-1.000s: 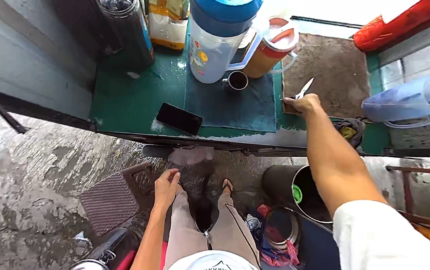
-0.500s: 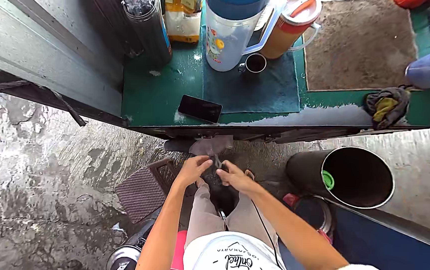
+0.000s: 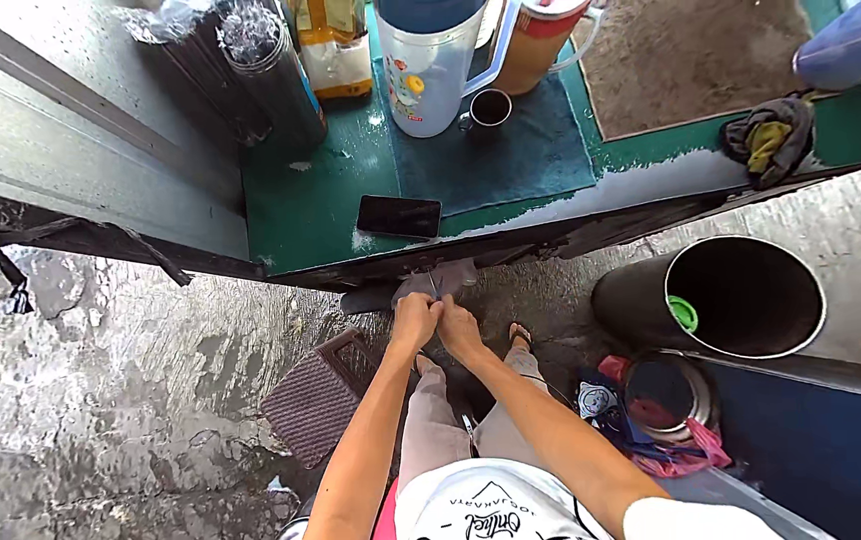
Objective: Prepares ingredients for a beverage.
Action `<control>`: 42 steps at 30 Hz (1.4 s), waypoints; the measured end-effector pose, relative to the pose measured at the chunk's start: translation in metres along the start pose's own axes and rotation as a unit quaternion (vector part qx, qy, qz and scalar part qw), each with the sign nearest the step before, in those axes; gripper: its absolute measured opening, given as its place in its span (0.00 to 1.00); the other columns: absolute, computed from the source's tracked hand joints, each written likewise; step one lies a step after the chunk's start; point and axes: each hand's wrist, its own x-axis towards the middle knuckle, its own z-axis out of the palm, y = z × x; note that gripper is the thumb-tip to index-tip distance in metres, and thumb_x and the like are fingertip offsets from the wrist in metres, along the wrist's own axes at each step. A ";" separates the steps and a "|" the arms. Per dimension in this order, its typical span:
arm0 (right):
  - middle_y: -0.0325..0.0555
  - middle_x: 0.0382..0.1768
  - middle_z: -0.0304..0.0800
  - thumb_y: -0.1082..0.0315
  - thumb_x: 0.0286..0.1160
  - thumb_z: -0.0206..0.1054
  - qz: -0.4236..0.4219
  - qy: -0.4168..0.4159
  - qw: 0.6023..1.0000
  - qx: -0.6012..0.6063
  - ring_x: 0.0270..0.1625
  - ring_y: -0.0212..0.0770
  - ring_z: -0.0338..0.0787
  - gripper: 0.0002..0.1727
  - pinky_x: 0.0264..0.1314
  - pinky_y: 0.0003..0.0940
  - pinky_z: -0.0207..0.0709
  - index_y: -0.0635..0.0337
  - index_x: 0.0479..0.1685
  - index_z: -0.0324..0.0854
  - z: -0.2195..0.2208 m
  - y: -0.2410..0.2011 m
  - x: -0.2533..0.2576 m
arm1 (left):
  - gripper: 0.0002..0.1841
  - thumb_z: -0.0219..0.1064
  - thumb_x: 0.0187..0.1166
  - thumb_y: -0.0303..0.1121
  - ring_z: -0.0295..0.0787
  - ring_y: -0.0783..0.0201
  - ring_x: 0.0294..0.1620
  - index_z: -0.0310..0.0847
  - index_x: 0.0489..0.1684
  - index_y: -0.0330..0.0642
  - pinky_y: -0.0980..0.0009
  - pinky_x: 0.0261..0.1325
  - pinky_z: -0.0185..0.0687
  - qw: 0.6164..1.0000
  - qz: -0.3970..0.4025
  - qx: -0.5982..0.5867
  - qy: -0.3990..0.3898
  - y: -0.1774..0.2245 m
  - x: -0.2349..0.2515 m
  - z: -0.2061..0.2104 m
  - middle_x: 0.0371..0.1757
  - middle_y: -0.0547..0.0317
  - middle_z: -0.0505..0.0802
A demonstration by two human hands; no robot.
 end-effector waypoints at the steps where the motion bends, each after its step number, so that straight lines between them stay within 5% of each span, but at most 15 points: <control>1: 0.61 0.50 0.93 0.60 0.91 0.52 -0.007 0.009 0.999 0.030 0.58 0.60 0.93 0.20 0.62 0.58 0.82 0.66 0.65 0.78 0.004 0.001 0.003 | 0.20 0.61 0.87 0.47 0.90 0.50 0.63 0.92 0.53 0.39 0.49 0.74 0.77 1.000 0.011 -0.004 0.012 0.002 -0.001 0.002 0.53 0.45 0.95; 5: 0.61 0.50 0.93 0.63 0.85 0.60 -0.054 0.035 0.990 0.122 0.57 0.57 0.93 0.19 0.64 0.55 0.82 0.69 0.64 0.81 0.009 0.002 0.009 | 0.23 0.58 0.89 0.51 0.93 0.58 0.50 0.93 0.52 0.41 0.54 0.64 0.84 0.994 0.048 -0.076 0.062 -0.008 -0.008 0.006 0.45 0.51 0.96; 8: 0.60 0.46 0.91 0.60 0.91 0.54 -0.010 0.007 0.989 0.150 0.53 0.57 0.92 0.19 0.61 0.55 0.82 0.66 0.65 0.79 0.002 -0.003 0.016 | 0.27 0.48 0.94 0.48 0.94 0.61 0.39 0.90 0.53 0.37 0.59 0.53 0.90 0.984 0.044 -0.148 0.086 -0.026 -0.012 0.005 0.40 0.53 0.96; 16: 0.57 0.39 0.89 0.56 0.96 0.48 0.010 0.022 0.983 0.180 0.46 0.53 0.91 0.22 0.55 0.50 0.82 0.64 0.62 0.80 0.002 -0.010 0.021 | 0.26 0.48 0.95 0.47 0.95 0.62 0.37 0.88 0.52 0.35 0.61 0.48 0.91 0.968 -0.066 -0.201 0.138 -0.077 -0.003 -0.001 0.40 0.53 0.96; 19: 0.50 0.29 0.85 0.54 0.96 0.50 0.039 0.026 0.960 0.276 0.30 0.44 0.87 0.22 0.40 0.42 0.83 0.64 0.58 0.82 0.006 -0.012 0.026 | 0.24 0.50 0.95 0.45 0.95 0.63 0.36 0.88 0.51 0.34 0.62 0.48 0.91 0.969 -0.062 -0.192 0.142 -0.093 -0.008 0.002 0.39 0.53 0.95; 21: 0.52 0.32 0.89 0.52 0.96 0.49 0.102 -0.010 0.916 0.387 0.26 0.41 0.92 0.25 0.33 0.37 0.90 0.66 0.57 0.82 0.009 -0.019 0.031 | 0.23 0.51 0.94 0.45 0.96 0.62 0.38 0.88 0.51 0.34 0.60 0.49 0.93 0.973 -0.057 -0.176 0.137 -0.108 -0.018 0.008 0.40 0.52 0.96; 23: 0.59 0.50 0.88 0.51 0.97 0.48 0.150 -0.071 0.823 0.543 0.38 0.48 0.96 0.27 0.42 0.41 0.94 0.68 0.68 0.78 0.011 -0.023 0.034 | 0.24 0.51 0.94 0.45 0.96 0.58 0.41 0.88 0.56 0.34 0.56 0.53 0.93 0.975 -0.065 -0.173 0.126 -0.124 -0.030 0.014 0.43 0.49 0.96; 25: 0.56 0.40 0.88 0.53 0.95 0.53 0.178 -0.049 0.724 0.665 0.34 0.48 0.94 0.25 0.39 0.42 0.93 0.70 0.63 0.79 0.014 -0.022 0.034 | 0.22 0.53 0.94 0.44 0.97 0.58 0.41 0.88 0.57 0.35 0.55 0.52 0.94 0.969 -0.074 -0.188 0.141 -0.137 -0.037 0.019 0.43 0.50 0.96; 27: 0.53 0.31 0.87 0.57 0.91 0.61 0.191 0.008 0.684 0.704 0.28 0.46 0.93 0.21 0.34 0.40 0.93 0.72 0.58 0.79 0.014 -0.019 0.034 | 0.20 0.55 0.93 0.43 0.97 0.59 0.40 0.88 0.56 0.35 0.56 0.50 0.94 0.955 -0.092 -0.224 0.172 -0.147 -0.037 0.018 0.43 0.51 0.97; 29: 0.54 0.26 0.91 0.60 0.88 0.65 0.172 0.077 0.747 0.637 0.27 0.45 0.95 0.20 0.34 0.39 0.94 0.74 0.49 0.82 0.019 -0.017 0.038 | 0.19 0.57 0.92 0.41 0.96 0.60 0.38 0.87 0.55 0.33 0.58 0.48 0.93 0.938 -0.102 -0.262 0.204 -0.153 -0.029 0.012 0.41 0.51 0.97; 32: 0.48 0.20 0.88 0.55 0.91 0.60 0.152 0.125 0.832 0.518 0.24 0.40 0.89 0.25 0.34 0.38 0.86 0.69 0.34 0.87 0.029 -0.019 0.044 | 0.18 0.57 0.92 0.39 0.95 0.61 0.37 0.85 0.56 0.30 0.62 0.46 0.92 0.906 -0.105 -0.337 0.234 -0.151 -0.011 -0.005 0.41 0.49 0.95; 35: 0.43 0.13 0.79 0.56 0.93 0.57 0.141 0.131 0.826 0.530 0.14 0.34 0.76 0.26 0.20 0.31 0.74 0.68 0.29 0.84 0.035 -0.021 0.044 | 0.19 0.55 0.93 0.39 0.93 0.64 0.35 0.81 0.61 0.29 0.67 0.42 0.90 0.873 -0.122 -0.406 0.240 -0.149 0.008 -0.020 0.42 0.48 0.94; 38: 0.44 0.14 0.80 0.55 0.93 0.57 0.117 0.165 0.858 0.472 0.15 0.36 0.76 0.27 0.22 0.36 0.74 0.67 0.28 0.87 0.043 -0.015 0.051 | 0.20 0.55 0.93 0.40 0.92 0.64 0.37 0.81 0.62 0.29 0.65 0.44 0.89 0.879 -0.130 -0.390 0.241 -0.159 0.025 -0.023 0.43 0.46 0.94; 42: 0.43 0.14 0.79 0.52 0.95 0.52 0.149 0.140 0.822 0.532 0.14 0.36 0.74 0.30 0.20 0.34 0.71 0.67 0.29 0.85 0.034 -0.032 0.043 | 0.21 0.54 0.94 0.39 0.93 0.58 0.43 0.78 0.68 0.28 0.59 0.53 0.89 0.881 -0.155 -0.375 0.243 -0.170 0.020 -0.021 0.49 0.41 0.93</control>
